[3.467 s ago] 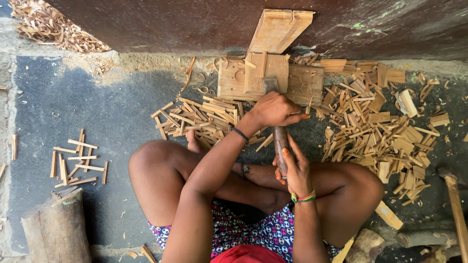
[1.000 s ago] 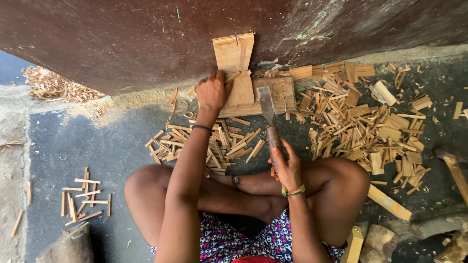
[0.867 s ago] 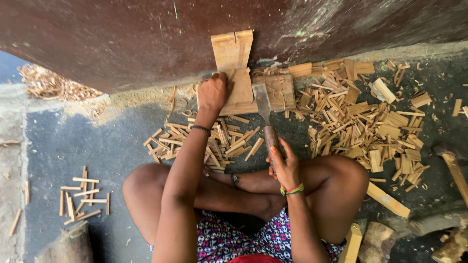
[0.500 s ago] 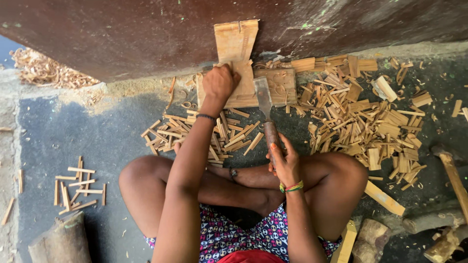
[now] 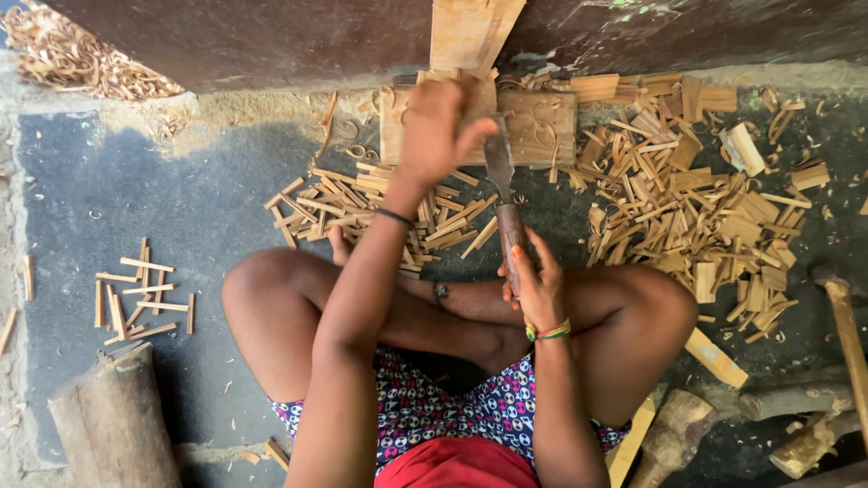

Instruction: The person sits cross-legged on the floor and uses a chisel and mallet to carve a piece of wood clamped to a larger wooden structure. They repeatedly strike the chisel to remove wood shavings and shape the piece.

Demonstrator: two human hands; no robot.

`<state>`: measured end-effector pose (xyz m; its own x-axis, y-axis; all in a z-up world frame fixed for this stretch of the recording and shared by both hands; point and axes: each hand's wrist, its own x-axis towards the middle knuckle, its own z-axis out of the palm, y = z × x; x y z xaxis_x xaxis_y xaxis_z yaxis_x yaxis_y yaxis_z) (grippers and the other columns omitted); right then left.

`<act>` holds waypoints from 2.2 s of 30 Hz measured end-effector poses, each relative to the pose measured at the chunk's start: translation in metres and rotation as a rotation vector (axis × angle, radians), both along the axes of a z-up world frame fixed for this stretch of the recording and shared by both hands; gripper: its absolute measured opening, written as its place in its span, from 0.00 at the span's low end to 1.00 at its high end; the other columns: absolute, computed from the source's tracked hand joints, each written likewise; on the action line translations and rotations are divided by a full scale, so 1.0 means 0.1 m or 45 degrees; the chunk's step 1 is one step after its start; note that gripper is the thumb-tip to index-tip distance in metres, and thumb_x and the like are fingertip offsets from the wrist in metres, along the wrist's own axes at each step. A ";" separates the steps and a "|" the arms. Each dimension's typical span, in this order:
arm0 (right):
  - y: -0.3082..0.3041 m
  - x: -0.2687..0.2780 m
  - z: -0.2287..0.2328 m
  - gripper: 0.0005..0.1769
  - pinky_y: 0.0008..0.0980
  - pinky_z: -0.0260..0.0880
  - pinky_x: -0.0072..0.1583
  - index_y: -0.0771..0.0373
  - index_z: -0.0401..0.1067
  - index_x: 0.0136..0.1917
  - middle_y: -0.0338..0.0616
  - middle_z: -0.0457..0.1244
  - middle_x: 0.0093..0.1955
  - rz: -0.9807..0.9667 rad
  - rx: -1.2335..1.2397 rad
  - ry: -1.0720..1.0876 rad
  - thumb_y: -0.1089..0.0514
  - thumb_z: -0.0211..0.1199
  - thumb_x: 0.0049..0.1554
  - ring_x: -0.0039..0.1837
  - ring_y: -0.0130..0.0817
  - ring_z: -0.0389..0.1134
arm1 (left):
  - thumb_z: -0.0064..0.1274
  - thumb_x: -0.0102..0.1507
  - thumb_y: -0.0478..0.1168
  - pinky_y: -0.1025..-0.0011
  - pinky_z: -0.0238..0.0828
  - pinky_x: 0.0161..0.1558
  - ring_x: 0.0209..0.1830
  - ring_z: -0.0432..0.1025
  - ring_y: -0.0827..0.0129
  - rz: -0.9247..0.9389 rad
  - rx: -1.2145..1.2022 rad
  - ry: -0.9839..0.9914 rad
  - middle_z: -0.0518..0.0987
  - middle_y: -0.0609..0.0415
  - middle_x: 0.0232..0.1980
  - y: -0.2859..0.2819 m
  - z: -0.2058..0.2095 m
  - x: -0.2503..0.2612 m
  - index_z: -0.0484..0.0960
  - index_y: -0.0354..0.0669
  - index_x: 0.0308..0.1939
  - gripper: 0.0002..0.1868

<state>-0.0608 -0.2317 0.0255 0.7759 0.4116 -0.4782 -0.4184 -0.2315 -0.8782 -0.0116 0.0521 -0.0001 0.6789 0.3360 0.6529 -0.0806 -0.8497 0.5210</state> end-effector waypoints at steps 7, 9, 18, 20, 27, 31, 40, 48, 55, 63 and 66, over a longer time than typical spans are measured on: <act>0.08 -0.04 -0.03 0.27 0.24 0.53 0.23 0.59 0.64 0.73 0.47 0.65 0.34 0.040 0.101 0.074 0.49 0.57 0.64 0.23 0.27 0.61 | 0.51 0.64 0.66 0.57 0.72 0.26 0.22 0.75 0.53 -0.701 -0.086 0.319 0.79 0.49 0.26 -0.64 0.21 0.05 0.83 0.45 0.40 0.27; 0.08 -0.05 -0.03 0.27 0.24 0.53 0.23 0.61 0.64 0.73 0.47 0.65 0.34 0.053 0.109 0.098 0.49 0.57 0.64 0.23 0.27 0.61 | 0.53 0.65 0.63 0.56 0.72 0.26 0.23 0.76 0.51 -0.744 -0.065 0.353 0.80 0.49 0.24 -0.65 0.17 0.04 0.83 0.46 0.32 0.25; 0.17 -0.04 -0.02 0.29 0.24 0.52 0.23 0.60 0.64 0.74 0.47 0.65 0.34 0.073 0.131 0.107 0.47 0.56 0.64 0.23 0.27 0.61 | 0.55 0.66 0.58 0.55 0.70 0.25 0.21 0.74 0.49 -0.700 -0.058 0.376 0.78 0.49 0.21 -0.52 0.13 0.05 0.81 0.46 0.25 0.24; 0.19 -0.04 -0.02 0.28 0.24 0.52 0.23 0.60 0.64 0.74 0.47 0.65 0.34 0.071 0.105 0.100 0.47 0.56 0.64 0.23 0.27 0.61 | 0.55 0.66 0.58 0.55 0.70 0.24 0.20 0.74 0.50 -0.702 -0.070 0.381 0.78 0.49 0.21 -0.52 0.10 0.06 0.82 0.46 0.24 0.24; 0.24 0.03 -0.02 0.28 0.25 0.53 0.23 0.59 0.63 0.74 0.47 0.65 0.34 0.104 0.073 0.121 0.46 0.54 0.65 0.23 0.27 0.60 | 0.54 0.66 0.57 0.58 0.71 0.25 0.16 0.73 0.55 -0.659 -0.192 0.474 0.77 0.49 0.19 -0.49 -0.01 0.14 0.81 0.45 0.22 0.25; 0.26 0.08 -0.03 0.29 0.25 0.53 0.23 0.58 0.62 0.75 0.47 0.64 0.33 0.084 0.045 0.197 0.46 0.53 0.65 0.22 0.27 0.59 | 0.55 0.65 0.57 0.57 0.70 0.24 0.17 0.74 0.53 -0.621 -0.163 0.498 0.78 0.48 0.19 -0.47 -0.04 0.18 0.83 0.45 0.22 0.24; 0.30 0.19 -0.05 0.30 0.26 0.53 0.23 0.54 0.62 0.77 0.46 0.63 0.32 0.113 0.005 0.266 0.44 0.52 0.65 0.22 0.28 0.58 | 0.54 0.65 0.57 0.56 0.74 0.27 0.20 0.76 0.53 -0.596 -0.153 0.467 0.81 0.49 0.23 -0.46 -0.09 0.24 0.84 0.45 0.26 0.22; 0.34 0.20 -0.09 0.31 0.25 0.54 0.23 0.53 0.62 0.78 0.44 0.62 0.32 0.096 0.014 0.232 0.44 0.54 0.64 0.23 0.27 0.58 | 0.53 0.65 0.57 0.55 0.74 0.28 0.20 0.76 0.52 -0.586 -0.123 0.485 0.79 0.49 0.21 -0.43 -0.11 0.27 0.82 0.45 0.23 0.24; 0.49 0.23 -0.05 0.30 0.25 0.54 0.23 0.55 0.62 0.78 0.44 0.62 0.33 0.131 0.052 0.170 0.43 0.52 0.66 0.23 0.27 0.59 | 0.51 0.66 0.58 0.57 0.75 0.27 0.16 0.75 0.55 -0.625 -0.071 0.494 0.79 0.48 0.18 -0.33 -0.25 0.43 0.86 0.43 0.32 0.24; 0.86 0.35 -0.18 0.29 0.27 0.55 0.23 0.54 0.62 0.76 0.45 0.62 0.32 0.129 -0.003 0.054 0.44 0.51 0.66 0.23 0.27 0.60 | 0.47 0.67 0.59 0.61 0.75 0.26 0.16 0.74 0.62 -0.643 0.049 0.537 0.81 0.49 0.22 -0.03 -0.45 0.71 0.89 0.46 0.36 0.24; 0.86 0.30 -0.24 0.29 0.26 0.55 0.23 0.56 0.63 0.75 0.44 0.62 0.33 0.108 0.032 0.059 0.43 0.50 0.66 0.23 0.28 0.59 | 0.48 0.65 0.58 0.63 0.74 0.22 0.13 0.74 0.64 -0.629 0.045 0.359 0.80 0.50 0.19 -0.05 -0.44 0.70 0.89 0.45 0.39 0.23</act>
<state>-0.0303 -0.1454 0.0014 0.7150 0.4875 -0.5012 -0.4384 -0.2458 -0.8645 0.0585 0.0467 -0.0444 0.8993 -0.0847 0.4290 -0.3351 -0.7638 0.5517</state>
